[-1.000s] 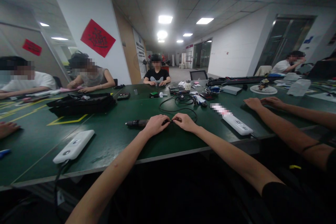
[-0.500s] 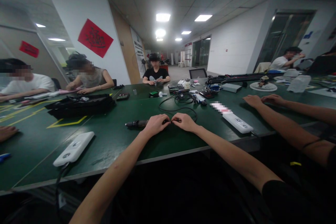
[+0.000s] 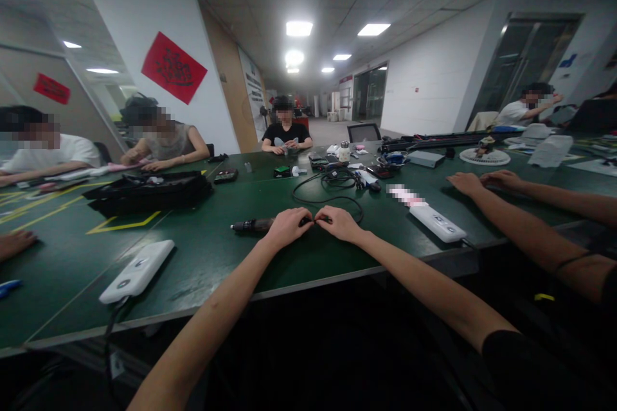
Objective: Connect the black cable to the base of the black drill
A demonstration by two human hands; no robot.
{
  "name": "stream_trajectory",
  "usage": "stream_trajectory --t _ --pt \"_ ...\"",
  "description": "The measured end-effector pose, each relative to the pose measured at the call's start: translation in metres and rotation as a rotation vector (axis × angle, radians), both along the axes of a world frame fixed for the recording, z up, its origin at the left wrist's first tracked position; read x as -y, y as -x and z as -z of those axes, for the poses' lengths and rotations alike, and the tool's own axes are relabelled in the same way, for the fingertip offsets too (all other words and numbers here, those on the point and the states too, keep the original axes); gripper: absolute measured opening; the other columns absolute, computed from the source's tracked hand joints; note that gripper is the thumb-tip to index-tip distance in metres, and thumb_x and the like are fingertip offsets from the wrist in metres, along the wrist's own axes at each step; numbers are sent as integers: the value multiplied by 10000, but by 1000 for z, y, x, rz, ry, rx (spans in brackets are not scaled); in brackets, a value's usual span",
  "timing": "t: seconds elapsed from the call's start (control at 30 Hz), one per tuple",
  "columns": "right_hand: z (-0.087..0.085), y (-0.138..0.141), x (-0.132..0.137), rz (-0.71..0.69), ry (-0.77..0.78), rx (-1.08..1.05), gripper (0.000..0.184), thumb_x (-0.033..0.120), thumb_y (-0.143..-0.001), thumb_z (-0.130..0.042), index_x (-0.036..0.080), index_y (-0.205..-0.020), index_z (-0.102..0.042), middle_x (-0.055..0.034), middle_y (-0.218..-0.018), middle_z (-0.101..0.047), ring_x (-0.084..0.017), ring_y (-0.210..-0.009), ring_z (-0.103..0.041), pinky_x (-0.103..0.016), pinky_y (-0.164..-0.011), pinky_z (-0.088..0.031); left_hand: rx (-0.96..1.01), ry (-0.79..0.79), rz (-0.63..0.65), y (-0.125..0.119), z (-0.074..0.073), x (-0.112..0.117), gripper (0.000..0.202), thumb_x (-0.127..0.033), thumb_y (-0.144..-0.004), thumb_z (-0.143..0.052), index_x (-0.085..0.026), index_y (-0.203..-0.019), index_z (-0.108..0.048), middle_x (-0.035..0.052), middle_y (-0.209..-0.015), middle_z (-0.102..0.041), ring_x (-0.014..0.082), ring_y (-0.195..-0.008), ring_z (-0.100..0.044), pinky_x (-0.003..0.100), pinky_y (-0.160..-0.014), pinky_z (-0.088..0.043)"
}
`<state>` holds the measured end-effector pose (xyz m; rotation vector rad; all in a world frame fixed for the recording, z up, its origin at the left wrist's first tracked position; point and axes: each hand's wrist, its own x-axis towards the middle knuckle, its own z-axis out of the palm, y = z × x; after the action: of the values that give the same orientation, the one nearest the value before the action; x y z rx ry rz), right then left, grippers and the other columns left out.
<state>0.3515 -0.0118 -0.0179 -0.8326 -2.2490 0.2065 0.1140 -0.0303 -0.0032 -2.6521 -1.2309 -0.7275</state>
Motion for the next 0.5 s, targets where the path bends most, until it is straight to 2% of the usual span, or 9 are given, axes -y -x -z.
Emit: stream_trajectory --t 0.17,0.37,0.5 --pt "-1 0 0 -9 10 -6 101 249 -945 -676 235 -1035 -721 -32 -982 -697 -183 -876 -626 -272 -762 -443 -7 9 21 1 1 2 191 -356 -994 -566 -299 -1146 -667 6 -1106 -729 211 -1009 -670 353 -946 -480" --pt "-1 0 2 -21 16 -21 132 201 -902 -688 212 -1034 -691 -33 -972 -693 -179 -871 -632 -265 -763 -460 17 -6 -34 -2 4 0 183 -391 -996 -568 -271 -1093 -667 27 -1039 -726 227 -982 -667 361 -909 -484" --pt "-3 0 1 -29 17 -25 115 175 -901 -666 202 -1011 -684 -36 -957 -690 -176 -855 -629 -263 -754 -462 2 -6 -16 -2 3 0 213 -384 -983 -585 -285 -1153 -669 26 -1091 -724 225 -1016 -663 359 -929 -479"
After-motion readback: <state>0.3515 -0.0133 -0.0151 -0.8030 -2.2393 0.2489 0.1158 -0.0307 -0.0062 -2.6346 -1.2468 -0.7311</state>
